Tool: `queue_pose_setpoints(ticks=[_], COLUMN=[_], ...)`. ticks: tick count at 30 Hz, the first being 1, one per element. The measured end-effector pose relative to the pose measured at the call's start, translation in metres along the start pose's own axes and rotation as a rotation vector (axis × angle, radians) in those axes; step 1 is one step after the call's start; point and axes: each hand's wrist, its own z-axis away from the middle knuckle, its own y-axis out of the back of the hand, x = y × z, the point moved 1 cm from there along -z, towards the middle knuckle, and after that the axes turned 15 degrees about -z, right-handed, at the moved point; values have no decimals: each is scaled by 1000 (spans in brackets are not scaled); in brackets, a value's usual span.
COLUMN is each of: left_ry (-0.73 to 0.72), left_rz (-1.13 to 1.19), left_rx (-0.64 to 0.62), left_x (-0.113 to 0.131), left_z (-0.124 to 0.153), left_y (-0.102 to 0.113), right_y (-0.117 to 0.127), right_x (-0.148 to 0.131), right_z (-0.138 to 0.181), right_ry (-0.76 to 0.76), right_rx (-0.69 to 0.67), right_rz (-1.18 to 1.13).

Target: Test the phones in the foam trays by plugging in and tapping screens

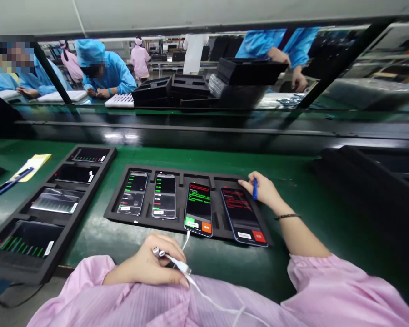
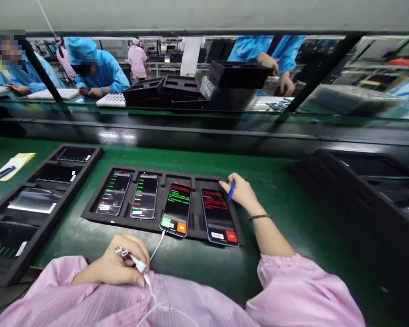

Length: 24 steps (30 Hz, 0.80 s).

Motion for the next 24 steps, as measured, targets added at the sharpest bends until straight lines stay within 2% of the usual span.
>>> queue_pose_setpoints(ticks=[5, 8, 10, 12, 14, 16, 17, 20, 24], left_ry=[-1, -21, -38, -32, -3, 24, 32, 40, -1], left_rz=[-22, -10, 20, 30, 11, -7, -8, -5, -5], left_rx=[-17, -4, -2, -37, -109, -167, -184, -205, -205], left_x=[4, 6, 7, 7, 7, 7, 7, 7, 10], left_z=[-2, -1, -1, 0, 1, 2, 3, 3, 2], left_y=[5, 9, 9, 9, 9, 8, 9, 10, 12], right_y=[6, 19, 26, 25, 13, -8, -19, -46, -53], right_x=[-7, -18, -32, -52, -73, -89, -93, -96, -91], right_z=[-7, 7, 29, 59, 92, 121, 132, 149, 148], right_ry=[-59, -77, -30, 142, 368, 610, 674, 711, 711], right_rx=[89, 126, 139, 117, 18, -91, -166, -339, -415], right_rz=[-3, -9, -41, -157, -240, -208, -165, -60, -37])
